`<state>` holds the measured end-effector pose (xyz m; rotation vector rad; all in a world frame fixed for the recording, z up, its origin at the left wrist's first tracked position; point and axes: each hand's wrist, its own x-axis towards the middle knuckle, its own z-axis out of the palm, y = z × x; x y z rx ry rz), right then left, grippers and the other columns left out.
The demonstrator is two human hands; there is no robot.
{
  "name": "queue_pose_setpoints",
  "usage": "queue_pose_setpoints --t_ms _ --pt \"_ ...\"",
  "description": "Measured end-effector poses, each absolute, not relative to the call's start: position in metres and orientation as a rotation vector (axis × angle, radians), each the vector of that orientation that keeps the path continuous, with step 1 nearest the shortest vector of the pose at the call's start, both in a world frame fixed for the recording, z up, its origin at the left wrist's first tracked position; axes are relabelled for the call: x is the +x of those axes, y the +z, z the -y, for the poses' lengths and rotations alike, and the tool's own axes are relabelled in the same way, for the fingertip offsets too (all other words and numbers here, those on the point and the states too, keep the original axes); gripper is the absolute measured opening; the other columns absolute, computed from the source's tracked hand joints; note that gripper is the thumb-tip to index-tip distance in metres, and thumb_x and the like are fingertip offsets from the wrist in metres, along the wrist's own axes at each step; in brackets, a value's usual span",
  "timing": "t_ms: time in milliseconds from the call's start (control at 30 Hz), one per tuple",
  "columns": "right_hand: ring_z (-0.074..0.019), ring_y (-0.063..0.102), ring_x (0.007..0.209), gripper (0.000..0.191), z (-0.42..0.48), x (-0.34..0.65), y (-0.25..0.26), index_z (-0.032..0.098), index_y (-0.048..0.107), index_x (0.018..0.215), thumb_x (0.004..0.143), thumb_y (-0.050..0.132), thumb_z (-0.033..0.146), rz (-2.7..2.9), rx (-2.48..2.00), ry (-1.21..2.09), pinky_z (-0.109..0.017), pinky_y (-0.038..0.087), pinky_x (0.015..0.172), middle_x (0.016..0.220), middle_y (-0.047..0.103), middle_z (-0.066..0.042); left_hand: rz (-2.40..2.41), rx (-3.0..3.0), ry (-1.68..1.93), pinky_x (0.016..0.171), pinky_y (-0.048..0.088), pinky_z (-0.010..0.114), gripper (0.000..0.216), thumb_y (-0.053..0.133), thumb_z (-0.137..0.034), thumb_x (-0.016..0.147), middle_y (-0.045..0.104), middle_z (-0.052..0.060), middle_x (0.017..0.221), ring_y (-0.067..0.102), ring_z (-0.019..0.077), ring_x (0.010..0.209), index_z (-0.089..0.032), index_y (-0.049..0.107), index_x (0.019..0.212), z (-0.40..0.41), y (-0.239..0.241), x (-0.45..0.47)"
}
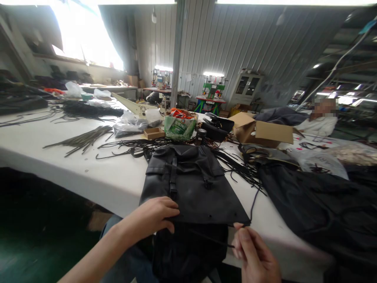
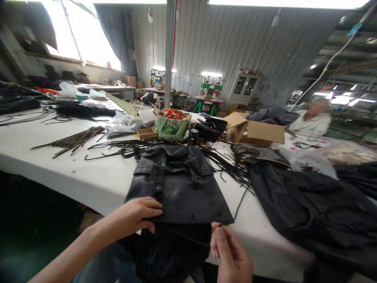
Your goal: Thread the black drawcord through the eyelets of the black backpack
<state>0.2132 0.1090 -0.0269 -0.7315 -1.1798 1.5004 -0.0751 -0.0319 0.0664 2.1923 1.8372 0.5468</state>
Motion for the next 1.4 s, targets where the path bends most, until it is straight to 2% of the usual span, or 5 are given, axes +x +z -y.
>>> queue_pose_setpoints --t_ms 167,333,633,1233,1400 --pt "-0.0113 0.044 0.065 0.045 -0.111 0.214 -0.028 0.017 0.077 0.099 0.089 0.087 0.059 1.119 -0.799 1.567 -0.021 0.043 0.060 0.069 0.048 0.000 -1.650 1.955 0.882 0.106 0.050 0.022 0.017 0.075 -0.028 0.107 0.078 0.002 0.124 0.070 0.0185 0.120 -0.023 0.085 0.119 0.029 0.070 -0.084" --pt "-0.0125 0.042 0.060 0.055 -0.088 0.192 -0.023 0.015 0.077 0.084 0.096 0.072 0.069 1.749 -0.848 1.576 -0.027 0.030 0.056 0.064 0.046 -0.001 -1.983 1.853 0.912 0.097 0.052 0.025 0.026 0.064 -0.030 0.112 0.080 0.000 0.121 0.075 0.0200 0.113 -0.026 0.081 0.131 0.021 0.054 -0.074" --pt "-0.0159 0.050 0.057 0.042 -0.072 0.118 -0.018 0.016 0.077 0.080 0.099 0.063 0.050 1.875 -0.863 1.567 -0.029 0.033 0.056 0.061 0.059 -0.003 -2.162 1.901 0.946 0.083 0.055 0.026 0.029 0.053 -0.032 0.114 0.081 0.004 0.104 0.079 0.0233 0.098 -0.023 0.081 0.115 0.015 0.051 -0.067" --pt "-0.0158 0.049 0.059 0.063 -0.068 0.100 -0.010 0.014 0.068 0.070 0.094 0.064 0.072 1.666 -0.877 1.656 -0.029 0.033 0.058 0.063 0.062 -0.006 -2.080 1.877 1.006 0.090 0.053 0.029 0.034 0.049 -0.038 0.116 0.078 0.006 0.108 0.074 0.0222 0.101 -0.024 0.080 0.117 0.029 0.048 -0.056" --pt "-0.0181 0.057 0.065 0.062 -0.063 0.094 -0.026 0.013 0.071 0.076 0.099 0.062 0.070 1.662 -0.848 1.620 -0.029 0.038 0.062 0.069 0.067 -0.008 -2.038 1.494 1.089 0.099 0.054 0.031 0.045 0.047 -0.043 0.112 0.080 0.006 0.112 0.074 0.0243 0.108 -0.020 0.078 0.134 0.017 0.051 -0.064"
